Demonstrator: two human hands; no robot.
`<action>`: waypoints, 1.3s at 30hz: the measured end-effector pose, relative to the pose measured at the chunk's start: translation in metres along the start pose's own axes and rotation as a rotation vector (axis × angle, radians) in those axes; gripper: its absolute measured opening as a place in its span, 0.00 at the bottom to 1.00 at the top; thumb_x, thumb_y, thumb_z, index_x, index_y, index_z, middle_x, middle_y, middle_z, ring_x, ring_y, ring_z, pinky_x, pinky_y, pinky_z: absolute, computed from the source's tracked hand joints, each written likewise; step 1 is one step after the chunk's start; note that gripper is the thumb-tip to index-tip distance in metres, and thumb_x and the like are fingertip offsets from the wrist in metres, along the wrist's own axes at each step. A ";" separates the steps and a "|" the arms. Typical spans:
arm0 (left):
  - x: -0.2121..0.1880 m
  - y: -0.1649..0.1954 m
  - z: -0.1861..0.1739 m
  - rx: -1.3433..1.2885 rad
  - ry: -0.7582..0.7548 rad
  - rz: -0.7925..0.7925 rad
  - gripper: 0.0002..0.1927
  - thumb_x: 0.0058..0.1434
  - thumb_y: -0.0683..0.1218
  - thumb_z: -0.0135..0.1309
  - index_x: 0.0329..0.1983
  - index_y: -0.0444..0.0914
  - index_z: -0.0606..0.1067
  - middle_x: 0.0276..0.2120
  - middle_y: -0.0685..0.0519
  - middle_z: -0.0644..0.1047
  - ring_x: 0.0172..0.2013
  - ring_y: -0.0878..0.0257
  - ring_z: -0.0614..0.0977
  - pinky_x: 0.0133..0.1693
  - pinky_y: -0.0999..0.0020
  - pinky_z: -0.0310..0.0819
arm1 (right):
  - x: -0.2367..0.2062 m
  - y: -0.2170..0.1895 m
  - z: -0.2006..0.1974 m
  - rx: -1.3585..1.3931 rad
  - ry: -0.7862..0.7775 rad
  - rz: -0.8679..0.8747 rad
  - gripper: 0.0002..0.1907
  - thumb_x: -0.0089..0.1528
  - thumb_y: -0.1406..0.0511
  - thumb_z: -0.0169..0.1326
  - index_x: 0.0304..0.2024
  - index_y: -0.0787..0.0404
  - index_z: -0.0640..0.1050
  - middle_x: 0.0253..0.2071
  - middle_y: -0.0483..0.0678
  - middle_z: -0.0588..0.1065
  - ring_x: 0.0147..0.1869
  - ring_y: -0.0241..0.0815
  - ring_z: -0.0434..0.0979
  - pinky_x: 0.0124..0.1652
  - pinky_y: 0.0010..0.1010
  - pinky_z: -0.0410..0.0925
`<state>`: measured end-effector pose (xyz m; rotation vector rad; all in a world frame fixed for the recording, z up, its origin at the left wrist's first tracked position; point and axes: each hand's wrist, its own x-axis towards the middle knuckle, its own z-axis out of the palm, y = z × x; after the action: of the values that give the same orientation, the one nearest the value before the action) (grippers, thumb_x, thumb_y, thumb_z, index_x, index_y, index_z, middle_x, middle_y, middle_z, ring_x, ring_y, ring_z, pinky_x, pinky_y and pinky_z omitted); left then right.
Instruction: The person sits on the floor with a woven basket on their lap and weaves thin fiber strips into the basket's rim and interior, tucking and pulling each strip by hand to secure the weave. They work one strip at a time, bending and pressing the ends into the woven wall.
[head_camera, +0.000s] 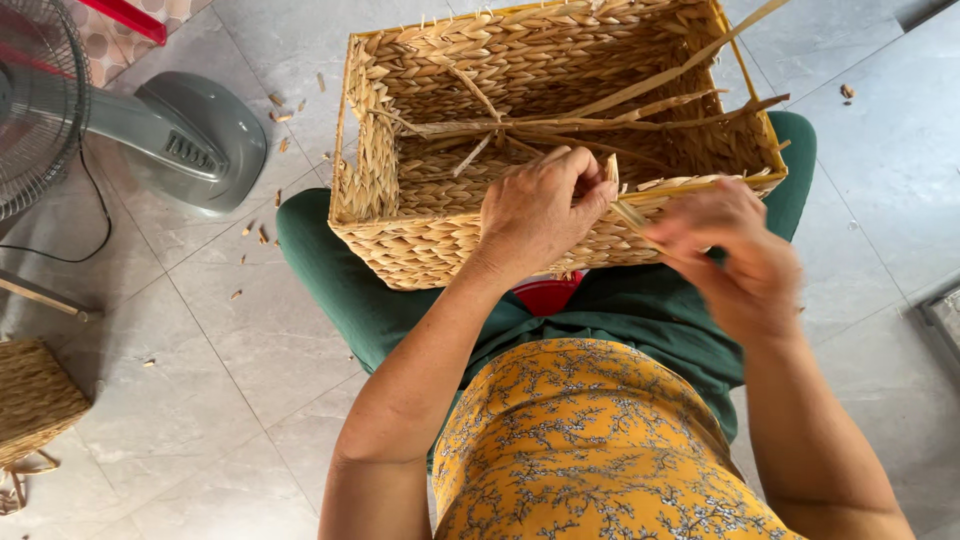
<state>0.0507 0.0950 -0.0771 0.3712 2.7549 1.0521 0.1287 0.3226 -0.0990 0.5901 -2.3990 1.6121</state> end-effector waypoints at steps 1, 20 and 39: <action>0.001 0.000 -0.001 0.009 -0.003 -0.008 0.16 0.65 0.60 0.53 0.34 0.44 0.76 0.34 0.57 0.81 0.36 0.55 0.84 0.39 0.54 0.76 | -0.011 -0.004 -0.013 0.219 0.101 0.006 0.04 0.68 0.67 0.59 0.42 0.53 0.76 0.42 0.42 0.80 0.54 0.38 0.81 0.70 0.41 0.56; -0.004 0.006 -0.005 -0.052 -0.037 0.133 0.10 0.65 0.54 0.56 0.44 0.46 0.74 0.34 0.61 0.80 0.37 0.60 0.84 0.38 0.59 0.76 | -0.036 0.032 0.000 0.474 0.070 0.103 0.18 0.77 0.59 0.45 0.46 0.66 0.79 0.54 0.55 0.77 0.58 0.45 0.79 0.59 0.35 0.73; -0.023 -0.006 -0.008 0.144 0.435 0.457 0.08 0.65 0.54 0.60 0.36 0.47 0.79 0.30 0.61 0.75 0.36 0.63 0.79 0.47 0.63 0.73 | 0.058 -0.045 0.018 0.035 0.464 0.172 0.16 0.66 0.70 0.53 0.57 0.62 0.73 0.60 0.50 0.70 0.57 0.39 0.73 0.53 0.27 0.69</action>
<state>0.0695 0.0790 -0.0741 0.9288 3.2358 1.1425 0.0969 0.2786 -0.0467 0.0015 -2.1204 1.6383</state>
